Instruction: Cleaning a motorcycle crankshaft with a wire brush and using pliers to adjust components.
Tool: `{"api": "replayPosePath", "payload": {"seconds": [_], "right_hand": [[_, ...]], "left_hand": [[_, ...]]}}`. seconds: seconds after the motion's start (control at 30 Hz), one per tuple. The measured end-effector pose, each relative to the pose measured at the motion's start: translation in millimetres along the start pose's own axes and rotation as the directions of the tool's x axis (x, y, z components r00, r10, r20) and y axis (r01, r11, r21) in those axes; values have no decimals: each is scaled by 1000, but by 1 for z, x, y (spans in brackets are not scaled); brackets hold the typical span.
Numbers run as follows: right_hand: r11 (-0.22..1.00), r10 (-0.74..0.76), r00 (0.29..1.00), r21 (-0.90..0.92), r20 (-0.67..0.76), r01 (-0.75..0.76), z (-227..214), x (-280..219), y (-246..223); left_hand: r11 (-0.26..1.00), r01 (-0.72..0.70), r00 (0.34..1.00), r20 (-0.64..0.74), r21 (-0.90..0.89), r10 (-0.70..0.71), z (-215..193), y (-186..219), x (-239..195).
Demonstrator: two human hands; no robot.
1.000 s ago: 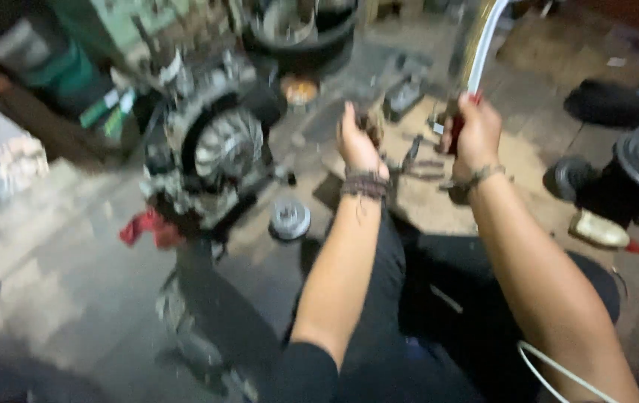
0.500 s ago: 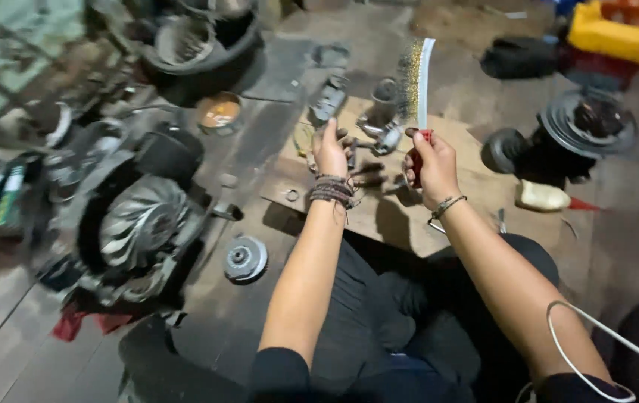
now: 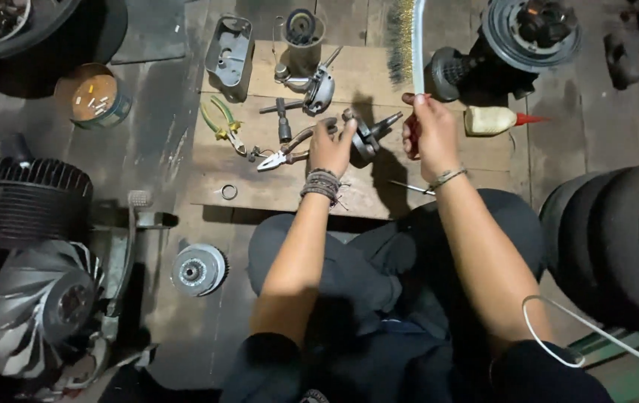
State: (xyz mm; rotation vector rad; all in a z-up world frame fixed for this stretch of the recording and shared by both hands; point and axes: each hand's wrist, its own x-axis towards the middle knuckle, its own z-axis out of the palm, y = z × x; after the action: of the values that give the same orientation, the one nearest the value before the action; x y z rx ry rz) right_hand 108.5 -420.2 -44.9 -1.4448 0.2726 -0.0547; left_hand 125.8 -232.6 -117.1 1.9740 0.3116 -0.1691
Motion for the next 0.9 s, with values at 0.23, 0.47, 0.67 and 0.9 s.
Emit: {"api": "replayPosePath", "payload": {"seconds": [0.23,0.47,0.67,0.9], "right_hand": [[979,58,997,-194,-43,-66,-24,5,21],[961,78,997,-268,5,-74,-27,19,34],[942,102,994,-327,47,-81,-25,10,-7],[824,16,969,-552,245,126,-48,39,-45]], "left_hand": [[971,-65,990,136,231,34,-3,-12,-5],[964,-158,983,126,213,133,-5,-11,-12],[967,-105,973,227,234,51,-3,5,-21],[967,-113,976,207,230,65,-1,12,-29]]}}
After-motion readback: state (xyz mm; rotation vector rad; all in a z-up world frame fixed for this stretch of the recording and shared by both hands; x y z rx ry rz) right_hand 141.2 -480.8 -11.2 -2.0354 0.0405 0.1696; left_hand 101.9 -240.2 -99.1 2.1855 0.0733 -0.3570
